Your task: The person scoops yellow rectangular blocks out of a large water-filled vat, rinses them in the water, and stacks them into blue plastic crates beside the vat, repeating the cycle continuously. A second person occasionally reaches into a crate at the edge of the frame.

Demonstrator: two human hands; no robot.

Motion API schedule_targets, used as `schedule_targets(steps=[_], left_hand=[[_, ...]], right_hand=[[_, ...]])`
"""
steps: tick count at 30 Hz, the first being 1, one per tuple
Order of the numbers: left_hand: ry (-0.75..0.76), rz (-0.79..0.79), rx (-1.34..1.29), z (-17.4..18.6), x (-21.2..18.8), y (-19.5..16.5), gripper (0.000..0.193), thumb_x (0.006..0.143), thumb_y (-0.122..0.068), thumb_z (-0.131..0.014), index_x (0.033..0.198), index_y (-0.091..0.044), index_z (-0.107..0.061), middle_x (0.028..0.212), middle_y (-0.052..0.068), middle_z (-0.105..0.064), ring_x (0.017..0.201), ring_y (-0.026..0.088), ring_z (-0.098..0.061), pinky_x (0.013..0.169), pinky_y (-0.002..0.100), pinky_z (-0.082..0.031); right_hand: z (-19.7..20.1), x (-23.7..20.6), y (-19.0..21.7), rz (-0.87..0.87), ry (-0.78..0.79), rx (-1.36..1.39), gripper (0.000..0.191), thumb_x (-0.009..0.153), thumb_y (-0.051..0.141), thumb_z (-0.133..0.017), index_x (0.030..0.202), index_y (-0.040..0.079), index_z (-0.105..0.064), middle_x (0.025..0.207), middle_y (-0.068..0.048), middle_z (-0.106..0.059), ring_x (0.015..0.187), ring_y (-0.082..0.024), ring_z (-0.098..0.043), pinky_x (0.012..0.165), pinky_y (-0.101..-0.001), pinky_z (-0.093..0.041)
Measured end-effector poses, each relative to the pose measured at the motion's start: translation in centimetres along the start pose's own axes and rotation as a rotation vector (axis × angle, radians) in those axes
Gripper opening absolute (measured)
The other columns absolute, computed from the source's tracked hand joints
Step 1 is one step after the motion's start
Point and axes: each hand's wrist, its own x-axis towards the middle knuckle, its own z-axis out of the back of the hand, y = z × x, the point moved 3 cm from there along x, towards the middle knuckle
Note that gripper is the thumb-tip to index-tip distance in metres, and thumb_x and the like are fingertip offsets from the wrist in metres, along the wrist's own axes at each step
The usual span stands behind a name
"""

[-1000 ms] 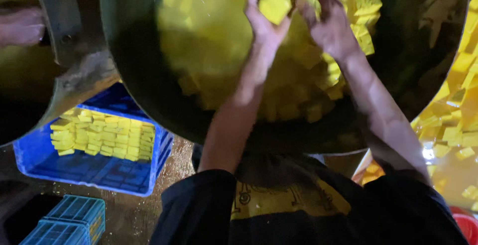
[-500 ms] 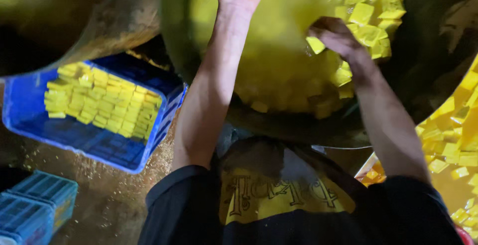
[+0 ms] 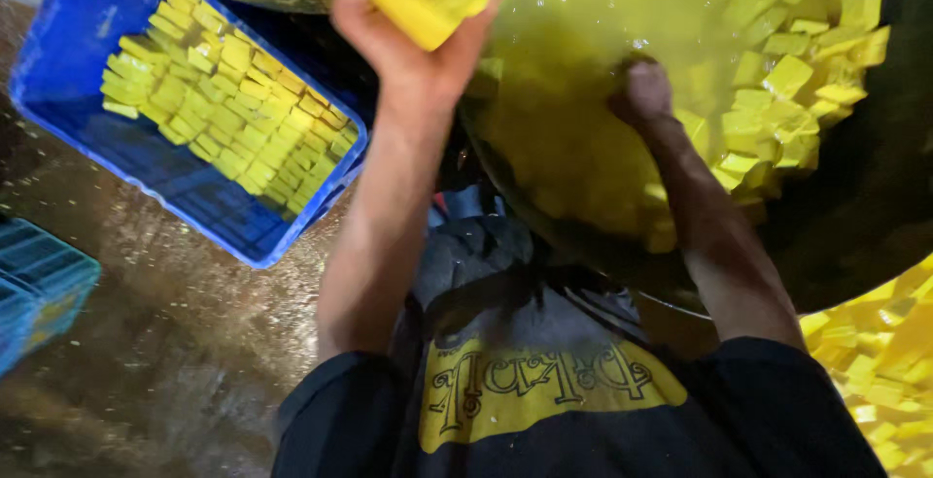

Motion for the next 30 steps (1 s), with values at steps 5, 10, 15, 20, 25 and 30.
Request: schedule_targets(steps=[5,10,15,20,25,30], left_hand=[[-0.009,-0.064,0.029,-1.5,-3.3,-5.1,0.032,0.099,-0.036,-0.058,0.118,-0.012,-0.065,0.115,0.003,-0.071,0.114,0.023,-0.066,0.105,0.052,-0.047],[0.072,-0.079,0.024,-1.4,-5.7,-7.5,0.035,0.106,-0.037,-0.055,0.13,-0.014,-0.065,0.131,0.004,-0.067,0.121,0.024,-0.06,0.102,0.049,-0.046],[-0.01,-0.072,0.045,0.9,-9.4,-11.3,0.049,0.099,-0.037,-0.057,0.144,-0.016,-0.058,0.143,0.006,-0.059,0.135,0.027,-0.056,0.114,0.055,-0.046],[-0.104,-0.047,0.014,6.0,-11.6,-11.9,0.053,0.095,-0.029,-0.057,0.146,-0.016,-0.052,0.149,0.009,-0.056,0.142,0.032,-0.054,0.115,0.058,-0.045],[-0.332,-0.14,0.27,12.1,-13.6,-11.2,0.063,0.09,-0.024,-0.058,0.149,-0.004,-0.049,0.143,0.016,-0.056,0.13,0.034,-0.057,0.112,0.052,-0.049],[-0.448,-0.182,0.031,16.0,-18.4,-13.6,0.06,0.097,-0.029,-0.055,0.15,0.0,-0.047,0.134,0.021,-0.06,0.122,0.033,-0.06,0.108,0.044,-0.05]], right_hand=[[-2.1,0.0,-3.6,0.014,0.053,0.096,0.054,0.068,0.025,-0.095,0.109,0.0,-0.07,0.104,-0.021,-0.072,0.096,-0.037,-0.069,0.086,-0.0437,-0.057],[-1.6,0.8,-2.3,0.35,0.117,0.11,0.029,0.081,0.018,-0.09,0.101,0.006,-0.074,0.098,-0.017,-0.073,0.09,-0.032,-0.071,0.082,-0.0396,-0.058],[6.1,-2.0,3.0,-0.298,0.303,1.248,0.029,0.095,0.01,-0.078,0.121,0.003,-0.07,0.102,-0.006,-0.072,0.084,-0.016,-0.069,0.065,-0.0337,-0.059],[14.3,-2.4,17.8,-0.081,0.335,1.071,0.051,0.073,0.014,-0.081,0.12,0.01,-0.064,0.112,0.004,-0.071,0.089,-0.004,-0.07,0.07,-0.0234,-0.061],[11.3,0.3,33.0,0.27,0.365,0.685,0.033,0.089,0.011,-0.09,0.115,0.004,-0.072,0.098,-0.004,-0.073,0.086,-0.01,-0.067,0.073,-0.0253,-0.056],[5.2,1.1,41.1,0.357,0.33,0.571,0.043,0.094,0.015,-0.086,0.129,0.002,-0.064,0.112,-0.008,-0.069,0.099,-0.012,-0.065,0.086,-0.0289,-0.055]])
